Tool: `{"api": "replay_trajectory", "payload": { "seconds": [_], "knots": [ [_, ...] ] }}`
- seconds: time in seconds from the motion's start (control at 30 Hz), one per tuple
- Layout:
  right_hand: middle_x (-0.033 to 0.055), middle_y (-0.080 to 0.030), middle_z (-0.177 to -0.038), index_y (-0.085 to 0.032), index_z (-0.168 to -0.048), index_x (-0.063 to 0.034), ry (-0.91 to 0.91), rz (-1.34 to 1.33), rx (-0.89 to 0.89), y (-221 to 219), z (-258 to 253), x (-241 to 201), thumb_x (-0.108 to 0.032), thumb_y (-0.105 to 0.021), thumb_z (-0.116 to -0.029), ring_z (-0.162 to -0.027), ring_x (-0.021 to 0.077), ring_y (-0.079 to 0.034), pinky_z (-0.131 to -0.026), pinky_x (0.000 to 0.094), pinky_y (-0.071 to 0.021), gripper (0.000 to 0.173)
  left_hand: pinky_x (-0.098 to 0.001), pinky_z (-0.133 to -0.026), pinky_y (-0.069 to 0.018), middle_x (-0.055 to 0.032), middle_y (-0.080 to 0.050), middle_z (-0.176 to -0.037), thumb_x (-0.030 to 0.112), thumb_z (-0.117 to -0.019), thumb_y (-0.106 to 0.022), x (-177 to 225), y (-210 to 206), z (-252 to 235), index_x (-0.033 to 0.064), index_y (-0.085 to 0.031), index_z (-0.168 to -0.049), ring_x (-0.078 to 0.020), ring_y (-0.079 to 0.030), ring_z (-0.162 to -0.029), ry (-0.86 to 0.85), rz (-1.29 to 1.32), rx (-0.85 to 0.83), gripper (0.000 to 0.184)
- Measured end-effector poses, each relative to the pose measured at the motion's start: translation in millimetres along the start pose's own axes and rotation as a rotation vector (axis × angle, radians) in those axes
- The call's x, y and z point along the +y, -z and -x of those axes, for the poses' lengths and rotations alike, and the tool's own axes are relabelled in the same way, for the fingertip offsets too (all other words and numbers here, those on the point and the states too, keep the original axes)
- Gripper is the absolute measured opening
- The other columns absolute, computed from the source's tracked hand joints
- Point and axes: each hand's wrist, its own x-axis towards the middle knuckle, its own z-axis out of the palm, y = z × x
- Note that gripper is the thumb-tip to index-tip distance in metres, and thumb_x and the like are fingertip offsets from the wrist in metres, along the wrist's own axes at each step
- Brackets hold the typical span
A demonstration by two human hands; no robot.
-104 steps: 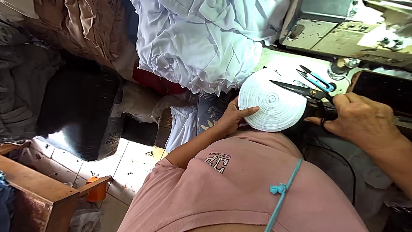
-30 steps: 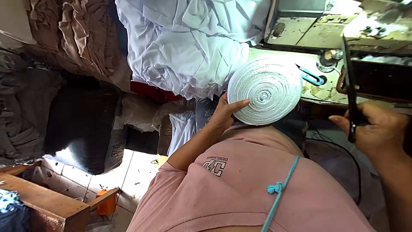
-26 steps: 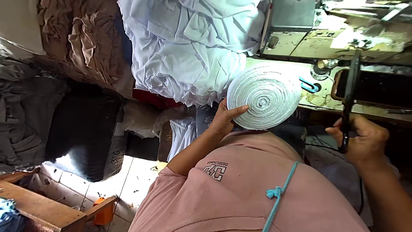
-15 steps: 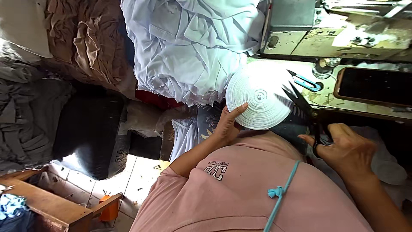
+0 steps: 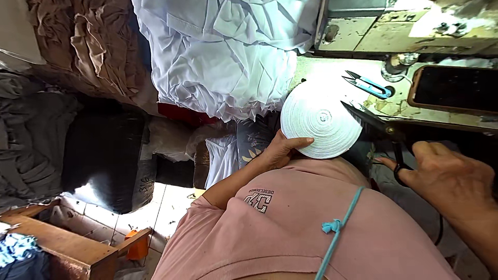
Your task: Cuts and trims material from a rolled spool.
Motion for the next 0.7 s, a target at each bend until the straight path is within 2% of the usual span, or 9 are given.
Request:
{"api": "replay_trajectory", "payload": {
  "seconds": [0.07, 0.23, 0.37, 0.7],
  "knots": [
    [0.0327, -0.056, -0.071, -0.054, -0.080, 0.0133, 0.017, -0.008, -0.012, -2.3, -7.2, 3.0, -0.053, -0.056, -0.0962, -0.060, 0.0539, -0.061, -0.046, 0.0579, -0.0428, 0.069, -0.0354, -0.080, -0.0626, -0.0067, -0.075, -0.096, -0.016, -0.0846, -0.064, -0.8, -1.6, -0.3, 0.0057, -0.055, -0.120, -0.0169, -0.074, -0.084, -0.023, -0.015, -0.011, 0.042],
    [0.0288, -0.054, -0.067, -0.051, -0.075, 0.0105, 0.078, -0.027, 0.038, -21.5, -26.0, 7.2, -0.049, -0.061, -0.0948, -0.056, 0.0496, -0.060, -0.044, 0.0550, -0.0410, 0.063, -0.0360, -0.081, -0.0621, -0.0073, -0.074, -0.097, -0.018, -0.0843, -0.063, 0.1, -2.3, -0.6, 0.0049, -0.053, -0.122, -0.0175, -0.074, -0.085, -0.011, -0.014, -0.011, 0.045],
    [0.0307, -0.056, -0.072, -0.051, -0.079, 0.0117, 0.099, -0.009, -0.048, -12.4, -40.6, 11.1, -0.044, -0.070, -0.0917, -0.061, 0.0520, -0.062, -0.046, 0.0573, -0.0423, 0.060, -0.0355, -0.080, -0.0624, -0.0075, -0.074, -0.096, -0.015, -0.0865, -0.063, 0.8, -0.8, 0.3, 0.0055, -0.053, -0.122, -0.0176, -0.074, -0.084, 0.003, -0.007, -0.011, 0.042],
    [0.0272, -0.056, -0.074, -0.052, -0.082, 0.0096, 0.142, 0.052, -0.116, -10.3, -69.0, 11.4, -0.032, -0.083, -0.0833, -0.063, 0.0481, -0.064, -0.046, 0.0541, -0.0446, 0.051, -0.0366, -0.080, -0.0622, -0.0084, -0.073, -0.098, -0.016, -0.0872, -0.062, 0.4, -0.6, -1.4, 0.0060, -0.053, -0.123, -0.0188, -0.074, -0.086, 0.026, 0.033, -0.001, 0.042]
  ]
}}
